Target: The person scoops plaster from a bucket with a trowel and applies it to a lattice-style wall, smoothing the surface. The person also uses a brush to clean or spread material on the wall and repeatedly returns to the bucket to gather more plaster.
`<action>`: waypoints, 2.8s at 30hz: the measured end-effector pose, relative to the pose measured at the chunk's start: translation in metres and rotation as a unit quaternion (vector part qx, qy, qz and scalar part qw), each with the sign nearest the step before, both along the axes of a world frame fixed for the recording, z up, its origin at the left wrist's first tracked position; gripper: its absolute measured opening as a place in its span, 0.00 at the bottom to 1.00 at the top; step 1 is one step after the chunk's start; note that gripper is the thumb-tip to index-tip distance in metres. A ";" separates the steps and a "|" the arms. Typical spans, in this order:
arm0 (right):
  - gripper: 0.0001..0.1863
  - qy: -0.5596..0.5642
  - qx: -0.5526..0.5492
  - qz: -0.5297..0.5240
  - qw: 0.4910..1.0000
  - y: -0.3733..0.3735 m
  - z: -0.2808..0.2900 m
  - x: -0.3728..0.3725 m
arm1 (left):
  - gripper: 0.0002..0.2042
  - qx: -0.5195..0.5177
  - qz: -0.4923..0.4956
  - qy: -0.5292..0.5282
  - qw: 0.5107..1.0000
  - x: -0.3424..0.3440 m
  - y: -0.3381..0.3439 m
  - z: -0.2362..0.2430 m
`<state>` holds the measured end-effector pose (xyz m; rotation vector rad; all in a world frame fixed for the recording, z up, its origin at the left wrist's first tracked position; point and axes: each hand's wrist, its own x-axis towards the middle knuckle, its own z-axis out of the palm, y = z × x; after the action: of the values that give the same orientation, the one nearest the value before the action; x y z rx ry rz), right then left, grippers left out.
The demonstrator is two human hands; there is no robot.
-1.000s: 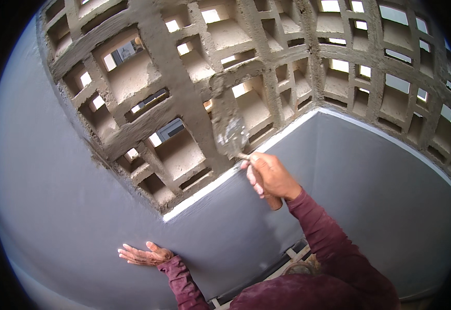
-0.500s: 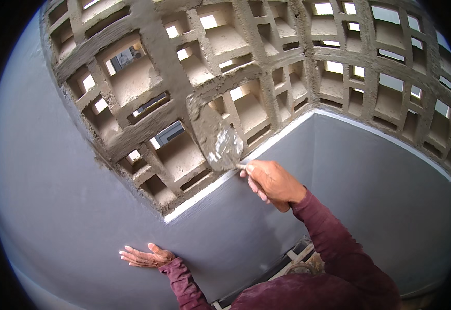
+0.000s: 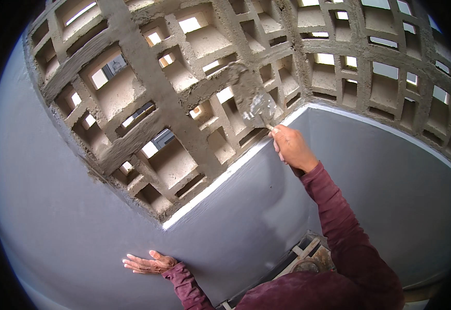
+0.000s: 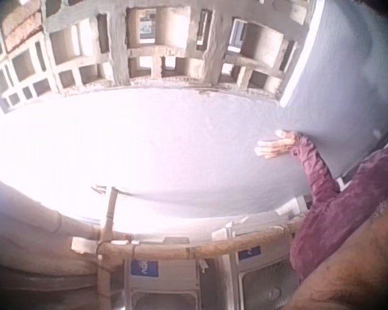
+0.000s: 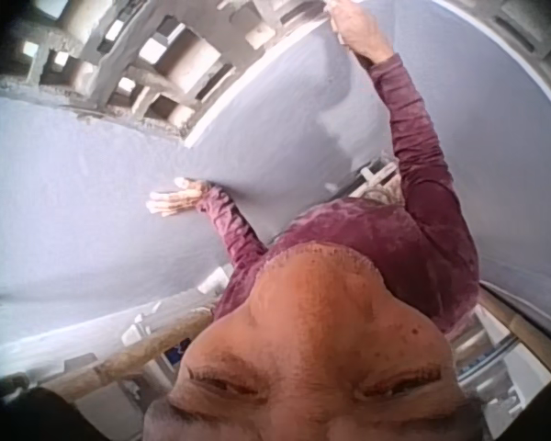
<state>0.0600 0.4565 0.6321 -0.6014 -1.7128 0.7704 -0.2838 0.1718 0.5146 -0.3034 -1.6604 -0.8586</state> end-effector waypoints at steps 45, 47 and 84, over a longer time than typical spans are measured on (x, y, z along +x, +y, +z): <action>0.18 0.193 -0.199 0.320 0.906 -0.054 -0.012 -0.037 | 0.37 -0.009 0.027 -0.001 1.000 0.004 -0.006 0.004; 0.18 0.205 -0.222 0.313 0.900 -0.037 -0.004 -0.034 | 0.37 -0.026 0.028 -0.018 0.999 0.006 -0.002 0.003; 0.16 -0.307 -0.680 -0.009 0.666 -0.403 -0.609 0.172 | 0.17 -0.386 -0.434 -0.800 0.150 0.252 -0.128 -0.436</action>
<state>0.2318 0.0535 0.0232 -2.0782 -1.3649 2.0012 -0.0314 0.0434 0.0787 -1.6775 -4.2654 -0.8892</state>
